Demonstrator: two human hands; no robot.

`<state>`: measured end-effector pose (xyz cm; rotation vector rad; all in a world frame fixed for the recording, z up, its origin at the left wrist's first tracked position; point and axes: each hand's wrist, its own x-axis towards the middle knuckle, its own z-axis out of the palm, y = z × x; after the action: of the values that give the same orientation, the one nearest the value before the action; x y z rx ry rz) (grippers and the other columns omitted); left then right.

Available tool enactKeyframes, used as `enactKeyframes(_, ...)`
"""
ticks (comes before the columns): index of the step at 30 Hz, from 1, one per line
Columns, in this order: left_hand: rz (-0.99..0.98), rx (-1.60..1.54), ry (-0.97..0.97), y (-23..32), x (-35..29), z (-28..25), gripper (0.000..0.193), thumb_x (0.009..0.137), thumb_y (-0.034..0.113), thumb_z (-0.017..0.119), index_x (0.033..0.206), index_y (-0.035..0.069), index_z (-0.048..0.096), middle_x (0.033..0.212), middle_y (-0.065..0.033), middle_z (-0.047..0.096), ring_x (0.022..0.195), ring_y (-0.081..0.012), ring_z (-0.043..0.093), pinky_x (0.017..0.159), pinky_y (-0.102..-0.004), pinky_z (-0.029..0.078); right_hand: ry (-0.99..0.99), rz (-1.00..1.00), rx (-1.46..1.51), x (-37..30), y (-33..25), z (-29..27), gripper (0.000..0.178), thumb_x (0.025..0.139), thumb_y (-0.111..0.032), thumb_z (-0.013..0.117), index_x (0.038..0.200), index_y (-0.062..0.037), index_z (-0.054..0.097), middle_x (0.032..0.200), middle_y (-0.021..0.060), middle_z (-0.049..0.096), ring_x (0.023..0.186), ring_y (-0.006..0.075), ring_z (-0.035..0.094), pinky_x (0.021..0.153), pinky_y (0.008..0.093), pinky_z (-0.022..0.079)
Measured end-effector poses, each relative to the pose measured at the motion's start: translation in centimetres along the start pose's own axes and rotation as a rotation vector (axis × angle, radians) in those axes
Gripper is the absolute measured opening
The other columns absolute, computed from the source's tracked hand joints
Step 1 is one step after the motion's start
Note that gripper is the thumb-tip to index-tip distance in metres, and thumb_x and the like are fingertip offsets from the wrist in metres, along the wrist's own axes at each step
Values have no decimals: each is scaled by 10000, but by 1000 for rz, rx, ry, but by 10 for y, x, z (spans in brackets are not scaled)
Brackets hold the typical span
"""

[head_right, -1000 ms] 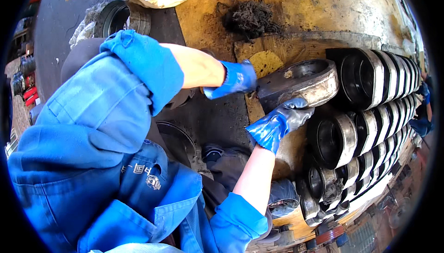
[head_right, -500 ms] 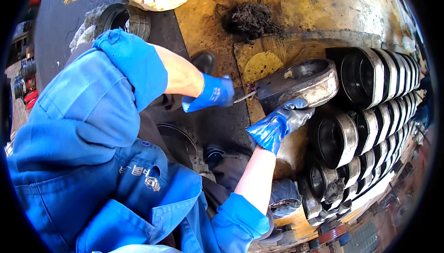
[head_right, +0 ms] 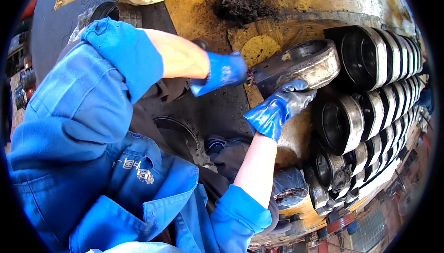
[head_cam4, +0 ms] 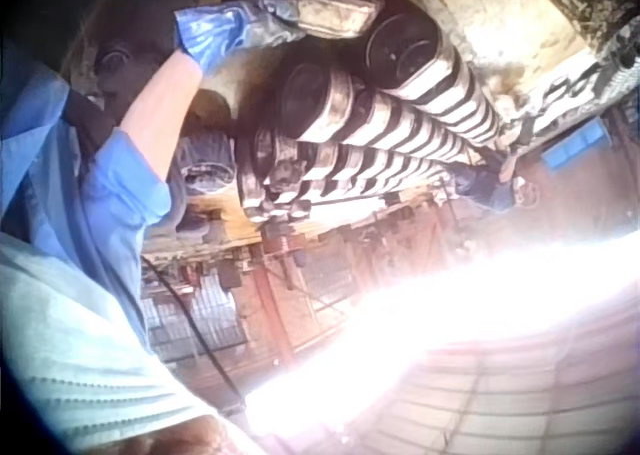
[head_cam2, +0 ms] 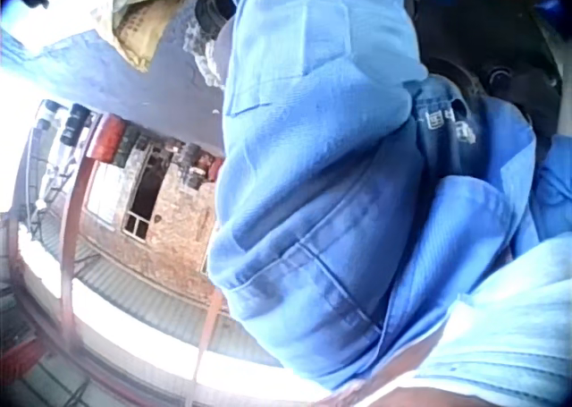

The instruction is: The person sits on the floor and uses a wire brush to scrub the surface of a metal part. They repeatedly scrub, inspect, and reposition the part to clean different areas. The person also uses a small metal tool to scrape or adjust the part during the process.

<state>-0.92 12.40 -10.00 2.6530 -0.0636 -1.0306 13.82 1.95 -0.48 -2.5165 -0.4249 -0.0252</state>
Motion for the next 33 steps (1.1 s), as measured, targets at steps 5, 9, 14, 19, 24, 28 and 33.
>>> enactKeyframes(5, -29, -22, -32, 6, 19, -5, 103, 853, 227, 676, 871, 189, 769, 879, -13, 728, 795, -249, 684, 720, -428, 526, 14, 55, -75, 4, 8, -3, 722, 984, -528, 387, 1353, 88, 471, 1229, 345, 589, 1112, 476, 606, 937, 529, 518)
enactKeyframes(9, -141, -60, -108, 5, 52, 47, 100, 837, 221, 697, 889, 189, 775, 892, -14, 732, 813, -236, 694, 703, -422, 521, -35, 0, 55, -5, -12, -4, 737, 979, -534, 391, 1334, 106, 480, 1215, 356, 588, 1109, 493, 596, 954, 535, 503)
enactKeyframes(14, 35, 148, -35, -11, -6, 10, 138, 752, 158, 735, 875, 202, 782, 822, -44, 719, 784, -225, 700, 657, -400, 509, -31, 14, 3, 2, -1, 7, 730, 988, -522, 384, 1322, 119, 485, 1203, 360, 591, 1102, 495, 598, 949, 537, 502)
enactKeyframes(19, 104, 93, 0, 27, -39, 21, 167, 710, 244, 764, 862, 181, 791, 834, -23, 738, 816, -225, 697, 697, -392, 511, 30, -25, -10, 0, 0, -1, 692, 998, -481, 390, 1318, 125, 487, 1217, 367, 582, 1110, 500, 592, 957, 533, 497)
enactKeyframes(24, -62, 15, -120, 12, -39, -32, 242, 698, 264, 763, 924, 178, 773, 887, -24, 734, 881, -195, 686, 732, -397, 477, 35, -16, -35, 4, 1, 6, 693, 999, -482, 386, 1325, 123, 483, 1225, 366, 579, 1114, 501, 589, 965, 529, 493)
enactKeyframes(28, 162, 141, -42, 24, -66, -56, 143, 731, 194, 766, 871, 161, 766, 773, -26, 692, 679, -233, 654, 581, -406, 456, 40, -5, -47, 4, 7, -2, 690, 999, -479, 386, 1330, 119, 480, 1230, 364, 578, 1118, 501, 586, 970, 527, 490)
enactKeyframes(33, -110, -57, 33, 4, -24, -22, 86, 826, 215, 692, 799, 181, 766, 766, -55, 691, 728, -240, 654, 706, -453, 499, 32, -8, -70, 1, 2, 5, 680, 999, -471, 391, 1336, 112, 478, 1232, 359, 580, 1122, 500, 585, 974, 524, 488)
